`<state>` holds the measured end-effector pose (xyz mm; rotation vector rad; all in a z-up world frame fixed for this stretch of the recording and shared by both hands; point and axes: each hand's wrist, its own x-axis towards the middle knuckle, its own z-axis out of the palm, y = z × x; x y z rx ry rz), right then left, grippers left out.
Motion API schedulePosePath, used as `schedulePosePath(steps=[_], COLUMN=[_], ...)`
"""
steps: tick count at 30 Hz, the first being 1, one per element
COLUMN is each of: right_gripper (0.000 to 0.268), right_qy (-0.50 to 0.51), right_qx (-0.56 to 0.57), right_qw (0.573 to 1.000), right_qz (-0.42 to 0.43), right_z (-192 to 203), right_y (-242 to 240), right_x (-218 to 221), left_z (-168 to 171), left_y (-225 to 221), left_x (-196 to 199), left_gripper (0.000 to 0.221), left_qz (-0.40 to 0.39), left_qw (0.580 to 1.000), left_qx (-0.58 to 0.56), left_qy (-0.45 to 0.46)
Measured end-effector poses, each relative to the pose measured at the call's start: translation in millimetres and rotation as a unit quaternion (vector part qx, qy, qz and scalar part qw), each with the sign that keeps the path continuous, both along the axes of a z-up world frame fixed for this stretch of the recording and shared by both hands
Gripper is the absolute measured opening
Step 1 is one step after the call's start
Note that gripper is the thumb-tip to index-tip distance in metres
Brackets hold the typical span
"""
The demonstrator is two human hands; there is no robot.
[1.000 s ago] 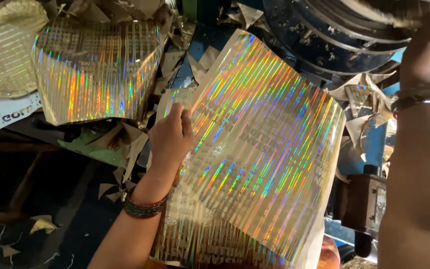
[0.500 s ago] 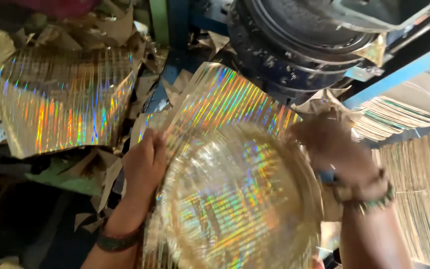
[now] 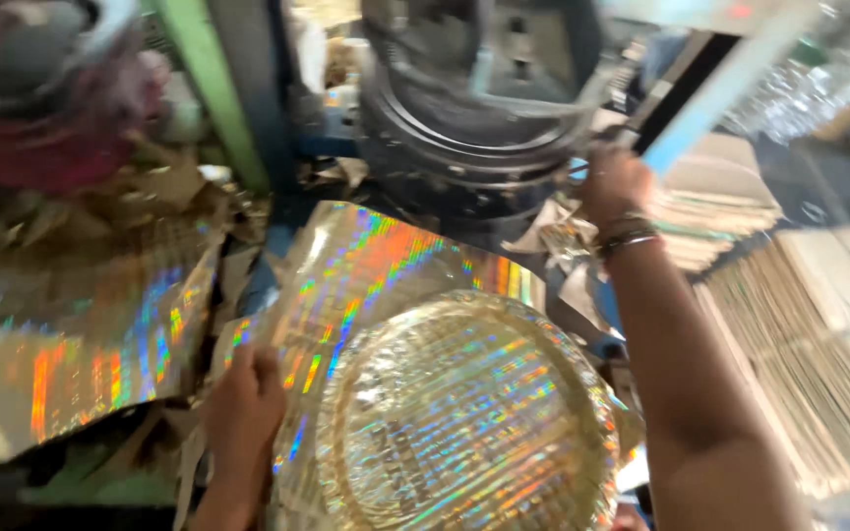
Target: The person feeds holographic foil-lined paper sheets one at a time into a plate-press machine, pulls the press lever, and removes the newly formed round paper plate. They stack finished plates on a pile beside the machine and separate scrap trimmings, repeating the cycle continuously.
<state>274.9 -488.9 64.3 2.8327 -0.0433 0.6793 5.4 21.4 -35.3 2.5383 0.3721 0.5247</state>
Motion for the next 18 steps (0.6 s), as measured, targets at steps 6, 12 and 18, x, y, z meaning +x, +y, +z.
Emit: schedulePosePath(steps=[6,12,18], right_gripper=[0.035,0.074,0.071], right_qy=[0.131,0.112,0.16], right_qx=[0.148,0.233,0.282], right_qw=[0.979,0.957,0.94], right_qz=[-0.046,0.129,0.104], right_z=[-3.5,82.0,135.4], right_y=[24.5,52.4,28.8], right_x=[-121.1,-250.6,-354.4], left_z=[0.9,-21.5,-16.6], left_y=[7.9,42.1,167.2], left_x=[-1.0,17.5,-6.7], left_gripper=[0.029,0.03,0.035], left_qz=[-0.008,-0.035,-0.119], left_qw=[1.0,0.999,0.99], left_qx=[0.004,0.001,-0.01], left_qy=[0.011,0.038,0.077])
